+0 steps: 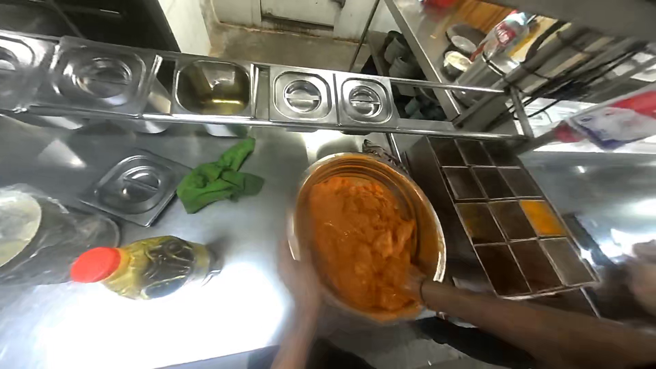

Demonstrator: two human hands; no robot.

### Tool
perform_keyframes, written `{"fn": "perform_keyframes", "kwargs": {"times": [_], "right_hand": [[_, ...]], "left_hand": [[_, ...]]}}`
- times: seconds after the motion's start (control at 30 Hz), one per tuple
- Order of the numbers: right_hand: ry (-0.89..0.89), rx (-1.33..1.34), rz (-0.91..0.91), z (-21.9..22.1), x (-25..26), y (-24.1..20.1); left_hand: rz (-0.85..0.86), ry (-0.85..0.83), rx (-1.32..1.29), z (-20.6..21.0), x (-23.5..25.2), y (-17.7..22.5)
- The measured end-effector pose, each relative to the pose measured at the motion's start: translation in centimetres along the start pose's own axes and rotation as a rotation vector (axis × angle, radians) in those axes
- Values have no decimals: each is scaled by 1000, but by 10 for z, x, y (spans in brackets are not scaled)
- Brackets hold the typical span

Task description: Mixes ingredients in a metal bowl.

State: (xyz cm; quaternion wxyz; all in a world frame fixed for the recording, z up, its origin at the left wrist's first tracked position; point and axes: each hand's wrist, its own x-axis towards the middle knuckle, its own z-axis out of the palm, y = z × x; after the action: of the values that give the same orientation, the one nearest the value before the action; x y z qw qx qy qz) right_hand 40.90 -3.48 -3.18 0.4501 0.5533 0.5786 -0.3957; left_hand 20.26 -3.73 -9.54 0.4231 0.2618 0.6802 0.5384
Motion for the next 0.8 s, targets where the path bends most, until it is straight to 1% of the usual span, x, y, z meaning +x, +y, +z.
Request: {"fn": "perform_keyframes", "kwargs": {"times": [0.03,0.07,0.1,0.17,0.2,0.23,0.3,0.33,0.37,0.4,0.43,0.47,0.53,0.57,0.6,0.67,0.73,0.77,0.8], "right_hand": [[-38,-75,-81,3,-9,-14],[-33,-140,-153,-4,-18,-22],[-11,-205,-183,-21,-29,-30],[78,-378,-180,-61,-52,-44],[150,-435,-209,-81,-54,-49],[259,-462,-281,-101,-50,-55],[459,-482,-477,-143,-21,-64],[471,-519,-517,-166,-5,-73],[464,-578,-532,-188,8,-81],[438,-604,-505,-206,20,-84],[414,-625,-459,-218,30,-78],[413,-626,-420,-224,39,-58],[478,-537,-355,-212,58,11],[552,-486,-356,-197,66,50],[604,-436,-321,-172,64,77],[654,-266,-163,-117,50,95],[665,-125,-23,-69,51,98],[653,-92,-5,-46,52,99],[590,-68,-5,-28,47,93]], "left_hand": [[-12,12,-1,-6,-17,-6],[-10,14,-13,-14,-27,-10],[-7,-4,-25,-22,-28,-10],[-1,-96,77,-40,-5,2],[-5,-196,176,-46,18,15],[-13,-306,282,-46,46,30],[-24,-554,414,-27,104,54],[-8,-670,444,-11,126,63],[40,-766,476,7,146,69],[103,-839,528,23,161,71],[152,-894,582,34,170,71],[184,-932,596,40,173,69],[203,-939,514,34,166,62],[204,-922,471,30,165,60],[177,-878,433,23,160,54],[125,-714,373,9,141,42],[115,-523,306,-3,111,33],[116,-430,263,-4,95,26],[114,-353,229,-7,79,19]]}}
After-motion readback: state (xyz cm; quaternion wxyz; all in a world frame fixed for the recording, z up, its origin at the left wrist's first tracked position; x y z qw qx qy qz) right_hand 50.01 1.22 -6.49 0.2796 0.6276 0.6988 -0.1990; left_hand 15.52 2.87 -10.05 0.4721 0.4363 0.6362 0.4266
